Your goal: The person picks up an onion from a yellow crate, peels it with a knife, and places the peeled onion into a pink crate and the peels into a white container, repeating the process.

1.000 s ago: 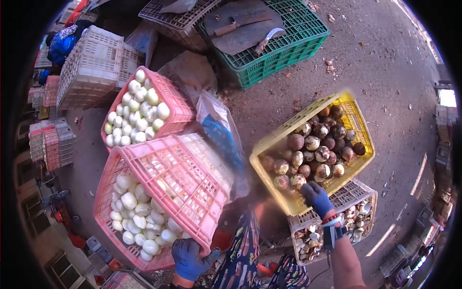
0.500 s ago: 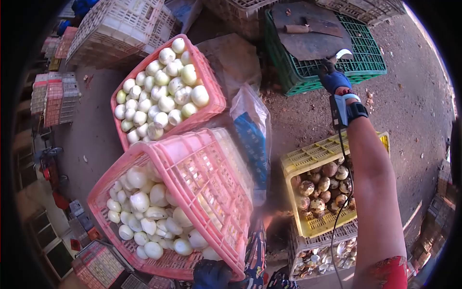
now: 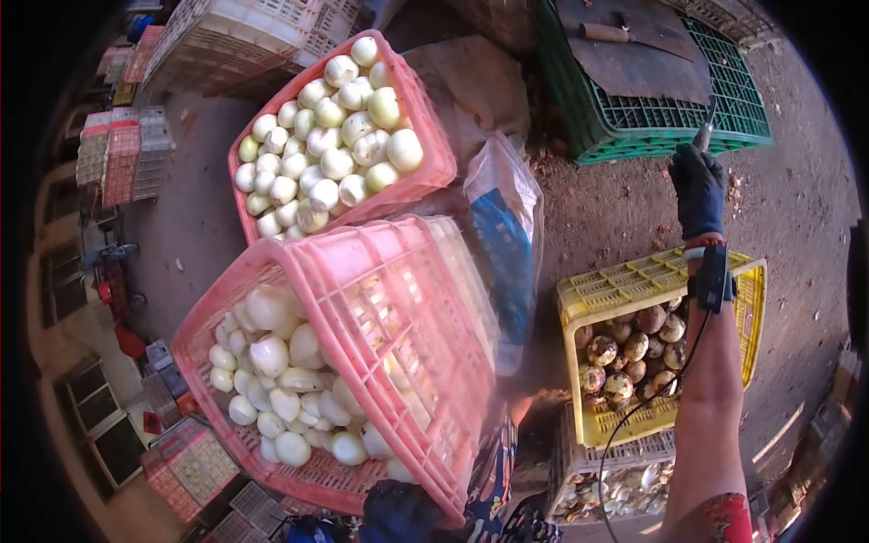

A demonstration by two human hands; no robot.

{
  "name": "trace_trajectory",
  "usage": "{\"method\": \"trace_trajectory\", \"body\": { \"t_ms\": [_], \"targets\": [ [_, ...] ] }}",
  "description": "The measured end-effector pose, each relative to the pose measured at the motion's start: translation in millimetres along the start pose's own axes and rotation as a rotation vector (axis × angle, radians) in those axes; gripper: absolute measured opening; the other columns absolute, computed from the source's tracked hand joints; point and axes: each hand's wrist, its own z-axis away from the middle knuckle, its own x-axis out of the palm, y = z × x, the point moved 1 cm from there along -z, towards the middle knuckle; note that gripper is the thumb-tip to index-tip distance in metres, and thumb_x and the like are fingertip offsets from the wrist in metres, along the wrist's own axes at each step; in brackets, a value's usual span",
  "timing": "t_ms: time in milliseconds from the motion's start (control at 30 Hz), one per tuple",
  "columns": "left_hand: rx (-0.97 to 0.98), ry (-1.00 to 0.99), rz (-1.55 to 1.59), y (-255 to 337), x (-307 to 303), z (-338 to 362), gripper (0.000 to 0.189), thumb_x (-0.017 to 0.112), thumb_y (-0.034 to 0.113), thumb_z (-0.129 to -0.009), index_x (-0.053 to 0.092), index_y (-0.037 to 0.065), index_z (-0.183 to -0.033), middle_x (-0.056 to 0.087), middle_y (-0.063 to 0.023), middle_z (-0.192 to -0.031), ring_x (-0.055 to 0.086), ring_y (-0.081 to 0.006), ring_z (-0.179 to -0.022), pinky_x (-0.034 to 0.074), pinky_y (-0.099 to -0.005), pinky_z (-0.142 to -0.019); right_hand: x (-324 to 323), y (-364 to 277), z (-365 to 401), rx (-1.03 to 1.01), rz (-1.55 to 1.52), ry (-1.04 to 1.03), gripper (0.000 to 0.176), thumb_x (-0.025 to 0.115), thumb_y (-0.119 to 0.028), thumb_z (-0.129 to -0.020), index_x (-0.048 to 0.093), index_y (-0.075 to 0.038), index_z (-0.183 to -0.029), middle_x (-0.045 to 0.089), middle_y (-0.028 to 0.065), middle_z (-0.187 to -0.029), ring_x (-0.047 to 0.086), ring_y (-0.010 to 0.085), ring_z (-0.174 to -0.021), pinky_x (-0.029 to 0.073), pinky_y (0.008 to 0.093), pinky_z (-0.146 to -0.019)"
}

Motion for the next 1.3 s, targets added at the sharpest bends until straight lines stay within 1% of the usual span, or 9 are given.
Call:
{"method": "trace_trajectory", "body": {
  "t_ms": [333,500,633,800,1033,1067,1133,1233,1300],
  "targets": [
    [0.043,-0.102,-0.429,4.0,6.1,15.8,0.055,0.068,0.048,-0.084,0.062,0.002,-0.114,0.061,-0.0201,-0.109,0.062,-0.0405,-0.095,0.049,-0.0532,-0.083,-150.7,17.7,327.3,0.371,-0.600,-0.379,0.067,0.063,-0.008,-0.092,0.033,-0.017,-0.152,0.057,0.0120,-0.125,0.057,0.0282,-0.116,0.045,0.0495,-0.106],
    [-0.195,-0.051,-0.271,-9.7,7.0,32.1,0.030,0.058,0.026,-0.095,0.061,-0.001,-0.109,0.064,-0.0142,-0.103,0.063,-0.0246,-0.093,0.048,-0.0348,-0.080,-252.3,13.5,467.3,0.333,-0.519,-0.215,0.035,0.068,-0.032,-0.092,0.051,-0.014,-0.117,0.047,0.0043,-0.093,0.049,0.0208,-0.088,0.042,0.0452,-0.097],
    [-0.230,-0.047,-0.244,-42.3,-7.6,48.0,0.019,0.051,0.016,-0.100,0.058,-0.001,-0.097,0.053,-0.0002,-0.082,0.047,-0.0102,-0.072,0.041,-0.0270,-0.064,-336.1,7.6,554.8,0.232,-0.432,0.048,0.049,0.064,-0.058,-0.089,0.053,-0.011,-0.095,0.043,0.0013,-0.084,0.041,0.0178,-0.077,0.041,0.0401,-0.081],
    [-0.253,0.034,-0.303,-79.3,-29.9,41.1,0.035,0.048,0.022,-0.104,0.060,-0.006,-0.120,0.064,-0.0066,-0.106,0.058,-0.0148,-0.096,0.046,-0.0304,-0.085,-386.3,22.3,658.2,0.097,-0.353,0.161,0.047,0.062,-0.051,-0.094,0.059,-0.008,-0.111,0.051,0.0054,-0.094,0.047,0.0193,-0.083,0.045,0.0429,-0.086],
    [-0.200,0.136,-0.418,-103.2,-48.3,23.9,0.042,0.047,0.025,-0.105,0.058,-0.007,-0.131,0.064,-0.0137,-0.126,0.059,-0.0215,-0.117,0.043,-0.0347,-0.103,-393.5,60.3,756.1,0.248,-0.044,0.635,0.040,0.067,-0.031,-0.090,0.054,-0.006,-0.118,0.048,-0.0007,-0.071,0.048,0.0135,-0.066,0.048,0.0351,-0.078],
    [-0.202,0.141,-0.415,-101.5,-48.7,20.7,0.043,0.048,0.025,-0.105,0.058,-0.007,-0.130,0.064,-0.0141,-0.126,0.059,-0.0215,-0.116,0.043,-0.0350,-0.102,-389.2,43.0,760.9,0.588,0.191,0.464,0.017,0.066,-0.015,-0.087,0.060,-0.001,-0.096,0.060,0.0038,-0.093,0.056,0.0135,-0.080,0.048,0.0283,-0.074],
    [-0.206,0.151,-0.411,-97.6,-48.9,14.3,0.044,0.049,0.027,-0.104,0.059,-0.007,-0.130,0.065,-0.0150,-0.125,0.060,-0.0217,-0.114,0.043,-0.0357,-0.102,-341.5,66.5,782.2,0.515,-0.222,0.324,0.029,0.075,-0.013,-0.084,0.062,-0.004,-0.108,0.061,0.0025,-0.094,0.060,0.0136,-0.087,0.049,0.0317,-0.076],
    [-0.115,0.155,-0.454,-110.6,-56.6,13.5,0.046,0.051,0.031,-0.104,0.059,-0.006,-0.130,0.066,-0.0129,-0.122,0.061,-0.0194,-0.109,0.046,-0.0349,-0.097,-285.3,125.5,808.0,1.180,-0.027,0.004,0.045,0.079,-0.023,-0.079,0.061,-0.005,-0.115,0.066,0.0104,-0.098,0.065,0.0209,-0.090,0.051,0.0349,-0.080],
    [-0.042,0.155,-0.532,-115.4,-56.2,12.5,0.049,0.052,0.036,-0.103,0.058,-0.004,-0.132,0.065,-0.0085,-0.119,0.062,-0.0157,-0.103,0.050,-0.0320,-0.090,-261.8,172.9,846.3,0.927,0.260,-0.055,0.047,0.079,-0.028,-0.077,0.062,-0.006,-0.115,0.067,0.0155,-0.098,0.067,0.0310,-0.089,0.051,0.0415,-0.079]
  ]
}}
